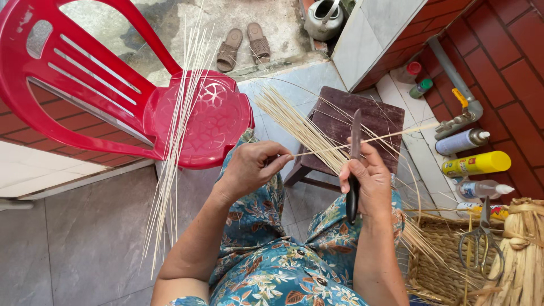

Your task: The person sits on the floor and uses a knife to split long bamboo strips into thinner strands. They hold the strips with one hand and draw the knife along the length to separate them, repeating the process on multiple pieces.

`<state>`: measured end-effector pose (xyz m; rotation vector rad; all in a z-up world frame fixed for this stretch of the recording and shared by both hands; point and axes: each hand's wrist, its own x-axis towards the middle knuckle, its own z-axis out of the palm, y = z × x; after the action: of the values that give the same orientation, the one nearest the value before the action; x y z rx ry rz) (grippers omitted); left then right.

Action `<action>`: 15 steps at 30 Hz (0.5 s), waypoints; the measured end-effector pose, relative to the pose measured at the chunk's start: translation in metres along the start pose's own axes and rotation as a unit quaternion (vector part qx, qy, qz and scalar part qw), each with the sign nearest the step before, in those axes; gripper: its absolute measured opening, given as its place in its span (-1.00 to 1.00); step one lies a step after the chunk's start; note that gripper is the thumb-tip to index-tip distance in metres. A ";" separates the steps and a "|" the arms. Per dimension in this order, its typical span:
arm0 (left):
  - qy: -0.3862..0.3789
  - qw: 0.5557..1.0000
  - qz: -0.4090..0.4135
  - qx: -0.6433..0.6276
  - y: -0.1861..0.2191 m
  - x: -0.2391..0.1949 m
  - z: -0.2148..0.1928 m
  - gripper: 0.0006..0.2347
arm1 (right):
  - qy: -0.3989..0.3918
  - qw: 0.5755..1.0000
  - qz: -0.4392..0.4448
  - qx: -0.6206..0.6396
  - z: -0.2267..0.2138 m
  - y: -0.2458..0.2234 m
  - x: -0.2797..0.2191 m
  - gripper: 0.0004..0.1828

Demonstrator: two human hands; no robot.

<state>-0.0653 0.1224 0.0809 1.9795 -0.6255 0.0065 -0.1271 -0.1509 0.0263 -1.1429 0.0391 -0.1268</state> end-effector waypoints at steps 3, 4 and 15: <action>0.011 0.997 0.056 0.048 0.004 -0.007 -0.002 -0.91 | 0.028 0.999 -0.023 0.013 -0.003 -0.002 -0.001 -0.52; 0.014 0.995 0.074 0.064 0.005 -0.009 -0.003 -0.92 | 0.034 0.999 -0.024 0.009 -0.003 -0.001 -0.001 -0.52; 0.027 0.988 0.125 0.092 0.003 -0.035 -0.018 -0.94 | 0.074 0.988 -0.068 0.118 -0.048 -0.017 -0.010 -0.58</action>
<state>-0.0919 0.1516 0.0827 2.0565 -0.8586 0.2794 -0.1427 -0.1998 0.0211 -0.8981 0.0753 -0.3292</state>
